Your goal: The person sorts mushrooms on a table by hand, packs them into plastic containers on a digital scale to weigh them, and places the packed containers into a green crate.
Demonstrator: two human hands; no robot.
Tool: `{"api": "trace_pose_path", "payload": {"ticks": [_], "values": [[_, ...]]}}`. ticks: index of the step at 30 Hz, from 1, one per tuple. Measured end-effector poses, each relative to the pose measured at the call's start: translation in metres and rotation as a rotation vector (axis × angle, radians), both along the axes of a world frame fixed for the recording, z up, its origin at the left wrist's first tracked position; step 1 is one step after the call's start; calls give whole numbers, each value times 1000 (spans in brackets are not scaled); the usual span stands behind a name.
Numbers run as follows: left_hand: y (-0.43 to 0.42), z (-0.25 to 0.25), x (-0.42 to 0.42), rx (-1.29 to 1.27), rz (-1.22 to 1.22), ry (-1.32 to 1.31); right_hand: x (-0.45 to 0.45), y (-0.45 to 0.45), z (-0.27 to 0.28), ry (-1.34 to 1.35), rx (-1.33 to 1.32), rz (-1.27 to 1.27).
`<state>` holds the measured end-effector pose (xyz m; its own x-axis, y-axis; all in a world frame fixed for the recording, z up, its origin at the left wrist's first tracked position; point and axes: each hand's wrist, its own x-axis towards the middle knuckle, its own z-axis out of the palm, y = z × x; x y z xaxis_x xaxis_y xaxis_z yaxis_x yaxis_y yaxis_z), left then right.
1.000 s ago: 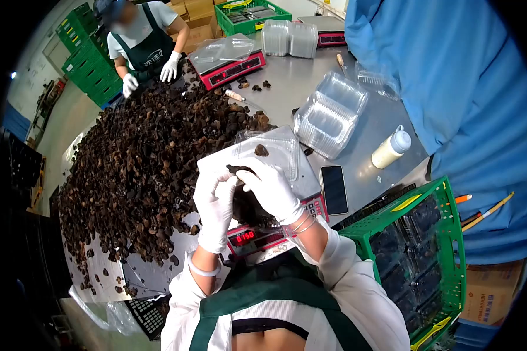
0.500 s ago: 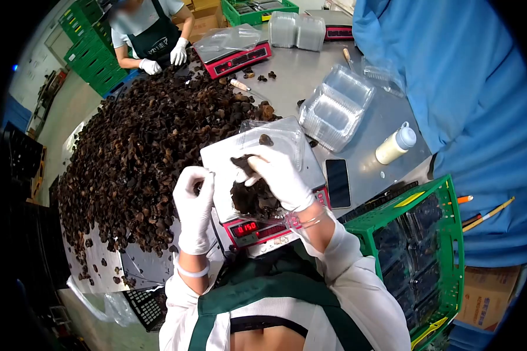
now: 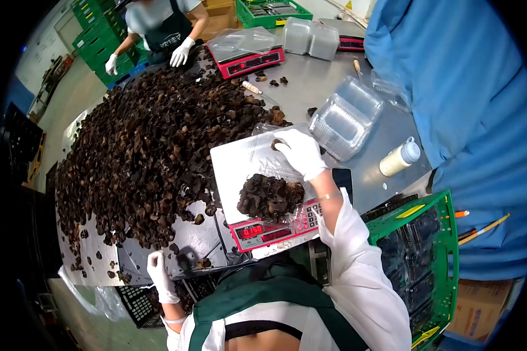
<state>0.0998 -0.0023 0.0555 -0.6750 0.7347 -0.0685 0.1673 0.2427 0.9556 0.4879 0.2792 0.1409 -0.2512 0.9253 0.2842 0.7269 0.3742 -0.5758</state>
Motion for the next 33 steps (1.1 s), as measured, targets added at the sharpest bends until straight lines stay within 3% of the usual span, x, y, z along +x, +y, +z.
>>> {"api": "trace_pose_path", "payload": {"ticks": [1, 3, 4, 5, 7, 8, 9, 11, 12, 13, 15, 17, 19, 20, 21, 22, 23, 24, 25, 27, 29, 30, 31, 33], "values": [[-18, -14, -13, 13, 74, -94, -2, 9, -12, 1, -3, 19], [-60, -34, -40, -23, 215, -156, -7, 24, -35, -323, 95, 130], [-89, -69, -66, 9, 278, -78, -7, 31, -43, -359, 67, 177], [-107, -77, -73, 1, 345, 40, -6, 38, -54, -265, 122, 195], [-150, -90, -87, -36, 513, -77, -6, 38, -43, -302, 89, 135], [-160, -86, -90, -105, 664, -169, -4, 32, -32, -180, 128, 156], [-192, -115, -105, -64, 686, -193, -3, 23, -16, -60, 96, 186], [-195, -101, -93, -155, 784, -131, -9, -7, 23, 83, -62, 225], [-192, -88, -89, -218, 744, -190, -11, -20, 38, 59, -149, 253], [-209, -122, -104, -241, 607, 177, -11, -31, 43, -7, -169, 328], [-166, -90, -86, -188, 502, 373, -14, -50, 52, -132, -129, 486], [-125, -59, -74, -276, 293, 538, -30, -70, 59, -161, -54, 371], [-81, -40, -62, -198, 11, 632, -68, -94, 65, 86, -229, 274], [-61, -40, -55, -150, -116, 718, -88, -102, 53, 111, -199, 424], [-41, -40, -47, -96, -246, 804, -118, -118, 50, 67, -387, 449], [-21, -34, -38, -113, -330, 829, -137, -129, 18, 229, -587, 561], [-7, -29, -31, -128, -417, 855, -168, -138, -5, 36, -579, 649], [-1, -35, -28, -109, -469, 870, -187, -142, -58, -262, -171, 704], [5, -44, -28, -90, -517, 884, -211, -143, -69, -373, -323, 611], [7, -56, -35, -67, -573, 843, -239, -139, -110, -401, -336, 472], [3, -59, -43, -73, -587, 789, -249, -130, -157, -464, -134, 396], [-3, -61, -48, -39, -556, 763, -246, -132, -155, -297, -185, 364], [-7, -57, -53, -5, -520, 735, -250, -137, -144, -302, -182, 356], [-22, -47, -69, 49, -417, 694, -260, -158, -114, 138, -382, 545]]}}
